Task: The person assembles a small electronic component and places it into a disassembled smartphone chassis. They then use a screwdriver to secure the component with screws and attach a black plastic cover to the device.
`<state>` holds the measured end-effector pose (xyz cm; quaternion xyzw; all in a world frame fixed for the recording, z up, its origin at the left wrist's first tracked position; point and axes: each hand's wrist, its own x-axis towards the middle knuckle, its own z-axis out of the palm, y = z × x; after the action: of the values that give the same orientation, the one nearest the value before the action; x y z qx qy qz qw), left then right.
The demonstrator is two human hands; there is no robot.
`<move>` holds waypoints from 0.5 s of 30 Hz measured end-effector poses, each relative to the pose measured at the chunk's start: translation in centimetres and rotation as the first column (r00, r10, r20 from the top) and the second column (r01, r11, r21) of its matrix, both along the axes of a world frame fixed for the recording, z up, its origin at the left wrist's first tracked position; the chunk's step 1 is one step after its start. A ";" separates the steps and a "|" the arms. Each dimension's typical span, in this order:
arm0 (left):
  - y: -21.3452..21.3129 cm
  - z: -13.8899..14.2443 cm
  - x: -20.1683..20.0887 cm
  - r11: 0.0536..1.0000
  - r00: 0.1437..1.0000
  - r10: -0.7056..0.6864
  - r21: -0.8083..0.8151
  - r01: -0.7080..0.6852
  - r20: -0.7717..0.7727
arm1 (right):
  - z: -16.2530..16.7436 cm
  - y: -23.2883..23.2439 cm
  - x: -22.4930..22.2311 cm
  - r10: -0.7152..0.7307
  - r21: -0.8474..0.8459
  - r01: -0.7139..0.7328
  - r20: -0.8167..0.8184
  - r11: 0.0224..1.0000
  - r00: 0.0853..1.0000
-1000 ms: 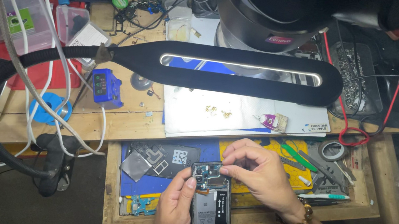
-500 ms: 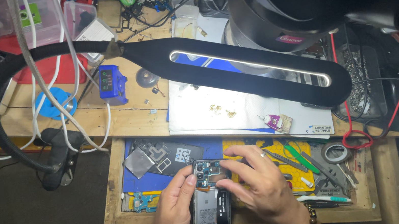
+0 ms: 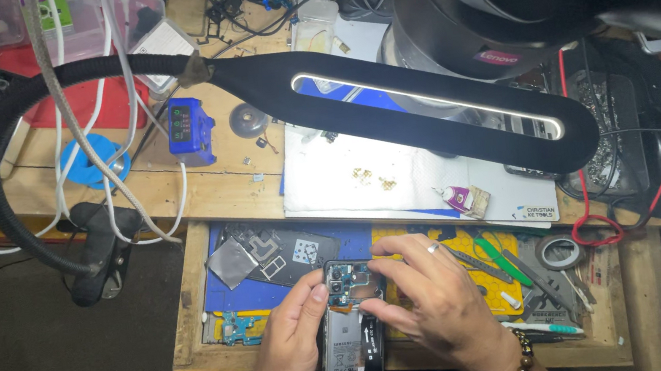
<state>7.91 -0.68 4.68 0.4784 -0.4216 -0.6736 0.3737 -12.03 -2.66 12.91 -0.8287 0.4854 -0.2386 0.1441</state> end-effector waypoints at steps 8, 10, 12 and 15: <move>0.1 -0.2 -0.1 1.000 1.000 0.003 -0.009 -0.003 0.008 | 0.3 -0.2 0.0 0.025 -0.035 -0.027 -0.042 0.999 0.999; 0.1 -0.2 -0.1 1.000 1.000 0.010 0.004 -0.010 0.008 | 0.4 -0.2 0.1 0.037 -0.078 -0.042 -0.059 0.996 0.998; 0.0 -0.2 -0.1 1.000 1.000 0.012 0.012 -0.012 0.007 | 0.4 -0.2 0.2 0.047 -0.105 -0.054 -0.072 0.993 0.996; 0.1 -0.2 -0.1 1.000 1.000 0.015 0.019 -0.015 0.007 | 0.5 -0.1 0.2 0.058 -0.125 -0.068 -0.078 0.990 0.995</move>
<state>7.77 -0.55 4.45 0.4875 -0.4129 -0.6731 0.3726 -11.80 -2.79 13.37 -0.8594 0.4478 -0.2333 0.0801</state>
